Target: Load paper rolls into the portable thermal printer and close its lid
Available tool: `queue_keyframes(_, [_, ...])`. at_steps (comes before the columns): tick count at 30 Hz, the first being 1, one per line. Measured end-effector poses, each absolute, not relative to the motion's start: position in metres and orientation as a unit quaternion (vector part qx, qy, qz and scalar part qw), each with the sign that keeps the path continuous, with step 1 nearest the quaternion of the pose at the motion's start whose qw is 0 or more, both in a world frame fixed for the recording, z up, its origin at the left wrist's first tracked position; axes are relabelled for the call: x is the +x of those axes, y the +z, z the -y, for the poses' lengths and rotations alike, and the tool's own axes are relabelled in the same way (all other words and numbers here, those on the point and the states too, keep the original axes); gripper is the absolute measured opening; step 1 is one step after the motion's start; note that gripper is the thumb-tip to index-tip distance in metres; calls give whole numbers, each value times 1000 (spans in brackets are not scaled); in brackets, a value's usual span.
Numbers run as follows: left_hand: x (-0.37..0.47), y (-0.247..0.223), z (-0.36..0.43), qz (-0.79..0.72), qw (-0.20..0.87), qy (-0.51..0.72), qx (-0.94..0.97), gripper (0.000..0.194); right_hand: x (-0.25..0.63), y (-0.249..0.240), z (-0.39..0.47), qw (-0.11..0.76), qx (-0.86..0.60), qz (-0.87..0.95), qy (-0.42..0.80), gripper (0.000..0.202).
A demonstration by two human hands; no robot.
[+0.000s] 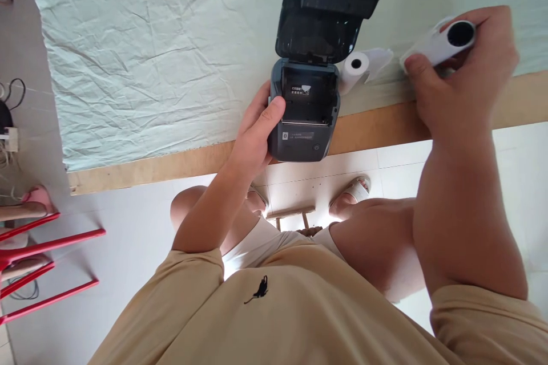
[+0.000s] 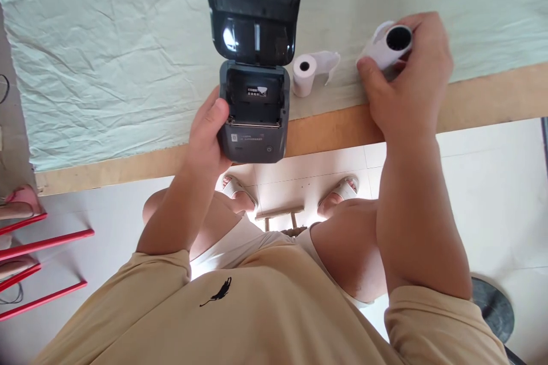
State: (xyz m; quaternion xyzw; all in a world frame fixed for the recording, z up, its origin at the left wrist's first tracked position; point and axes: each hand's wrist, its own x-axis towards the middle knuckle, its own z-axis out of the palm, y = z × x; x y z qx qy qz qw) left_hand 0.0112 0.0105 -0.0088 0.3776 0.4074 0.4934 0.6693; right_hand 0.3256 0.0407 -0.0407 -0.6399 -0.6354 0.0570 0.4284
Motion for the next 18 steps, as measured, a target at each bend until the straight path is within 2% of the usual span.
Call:
queue_keyframes(3, [11,-8,-10,-406,673,490,377,29,327,-39,-39,397,-672,622,62,65])
queue_keyframes(5, [11,-8,-10,-396,679,489,380,28,326,-37,-37,410,-643,646,26,75])
queue_keyframes(7, [12,-8,-10,-390,677,491,384,29,317,-31,-32,465,-576,671,-33,65])
queue_keyframes(9, [12,-9,-11,-391,675,492,387,33,297,-23,-23,528,-530,660,-67,42])
queue_keyframes(11, [12,-10,-11,-392,672,493,388,32,271,-17,-16,528,-542,654,4,25])
queue_keyframes(16, [13,-11,-11,-408,657,497,394,33,227,-22,-25,411,-578,700,86,50])
queue_keyframes(18, [13,-10,-10,-413,657,490,398,36,225,-28,-34,386,-594,697,106,50])
